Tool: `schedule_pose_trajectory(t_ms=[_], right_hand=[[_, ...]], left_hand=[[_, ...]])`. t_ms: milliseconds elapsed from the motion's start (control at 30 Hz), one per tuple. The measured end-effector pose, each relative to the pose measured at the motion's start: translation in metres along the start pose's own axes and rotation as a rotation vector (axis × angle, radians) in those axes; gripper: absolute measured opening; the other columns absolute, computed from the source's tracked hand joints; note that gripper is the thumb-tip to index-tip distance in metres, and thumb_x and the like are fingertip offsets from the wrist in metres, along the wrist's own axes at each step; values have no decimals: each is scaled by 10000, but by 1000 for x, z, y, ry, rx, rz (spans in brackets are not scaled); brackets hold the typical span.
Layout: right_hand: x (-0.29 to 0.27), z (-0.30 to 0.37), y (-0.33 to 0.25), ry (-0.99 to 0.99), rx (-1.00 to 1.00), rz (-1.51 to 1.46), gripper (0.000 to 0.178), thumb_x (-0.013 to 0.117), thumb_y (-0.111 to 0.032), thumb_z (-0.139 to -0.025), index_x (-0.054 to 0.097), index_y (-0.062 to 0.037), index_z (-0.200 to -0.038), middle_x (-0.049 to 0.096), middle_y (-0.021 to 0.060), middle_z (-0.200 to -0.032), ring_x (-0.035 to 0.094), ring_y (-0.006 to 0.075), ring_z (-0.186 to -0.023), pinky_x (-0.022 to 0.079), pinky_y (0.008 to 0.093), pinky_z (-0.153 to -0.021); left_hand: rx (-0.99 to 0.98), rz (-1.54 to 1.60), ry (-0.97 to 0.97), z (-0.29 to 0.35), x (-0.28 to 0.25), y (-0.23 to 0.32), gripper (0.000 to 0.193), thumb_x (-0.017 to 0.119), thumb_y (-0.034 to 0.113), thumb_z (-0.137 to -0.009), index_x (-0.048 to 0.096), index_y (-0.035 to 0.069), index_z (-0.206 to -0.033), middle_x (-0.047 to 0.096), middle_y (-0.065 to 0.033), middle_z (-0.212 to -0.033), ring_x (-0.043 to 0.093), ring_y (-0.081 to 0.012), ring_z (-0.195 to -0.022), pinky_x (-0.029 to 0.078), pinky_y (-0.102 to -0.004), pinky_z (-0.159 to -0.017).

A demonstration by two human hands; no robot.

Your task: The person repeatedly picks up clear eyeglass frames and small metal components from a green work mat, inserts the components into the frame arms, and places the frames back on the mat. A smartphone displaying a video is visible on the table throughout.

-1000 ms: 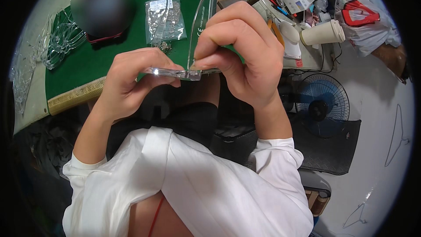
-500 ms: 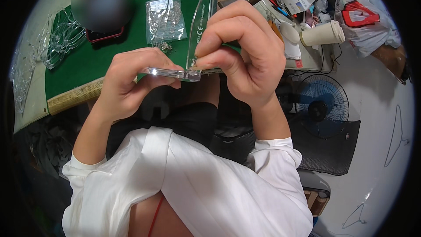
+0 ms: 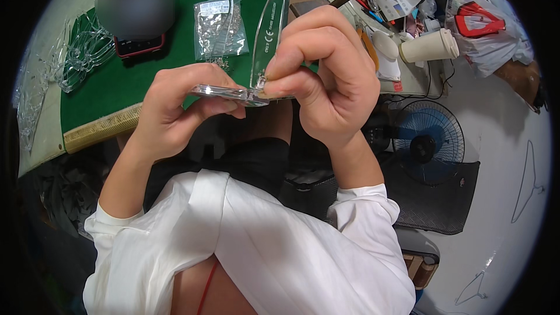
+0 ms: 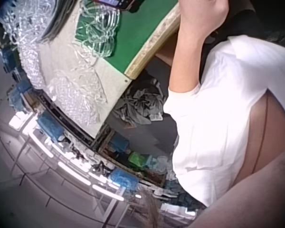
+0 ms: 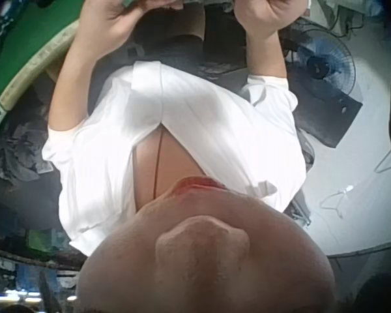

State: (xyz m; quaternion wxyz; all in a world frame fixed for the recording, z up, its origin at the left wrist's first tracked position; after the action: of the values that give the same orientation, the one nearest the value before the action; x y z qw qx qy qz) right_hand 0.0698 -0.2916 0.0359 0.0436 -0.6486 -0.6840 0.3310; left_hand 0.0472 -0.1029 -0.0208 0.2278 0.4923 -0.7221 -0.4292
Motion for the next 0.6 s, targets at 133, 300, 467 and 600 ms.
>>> schedule_pose_trajectory(t_ms=[133,300,467,600], right_hand=[[-2,1,0,-15,35,-46,217,737,-121,-747,586,21,-812,552,90,-809,502,135,-718,397,223,-625],[1,7,14,130,38,-249,296,736,-120,-782,504,-4,-926,514,78,-861,473,122,-749,390,213,-674],[-15,6,30,399,129,-258,326,683,-231,-858,450,-37,-979,491,52,-871,457,104,-744,383,208,-673],[-48,18,46,570,233,-233,234,598,-249,-919,475,-59,-974,507,23,-826,457,85,-722,350,194,-631]], left_hand=[[12,-4,-27,-1,-1,1,164,587,-112,-747,611,-29,-886,636,-113,-765,653,-225,-689,497,-280,-613],[0,98,15,-8,7,3,150,571,-127,-782,603,-51,-907,656,-117,-809,684,-220,-758,528,-282,-672],[20,44,109,-43,26,-10,166,550,-122,-836,586,-50,-981,658,-117,-862,687,-215,-830,540,-286,-764],[45,149,223,-94,50,-36,152,533,-127,-824,584,-53,-946,675,-109,-865,687,-207,-869,532,-276,-743]])
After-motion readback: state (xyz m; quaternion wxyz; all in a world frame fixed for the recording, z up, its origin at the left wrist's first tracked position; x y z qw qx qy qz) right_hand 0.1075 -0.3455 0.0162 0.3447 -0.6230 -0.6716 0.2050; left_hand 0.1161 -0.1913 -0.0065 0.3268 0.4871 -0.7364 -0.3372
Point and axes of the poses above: each hand's wrist, its own z-axis away from the middle knuckle, its own x-axis out of the palm, y = z × x, the point moved 1 cm from there along -z, towards the middle knuckle
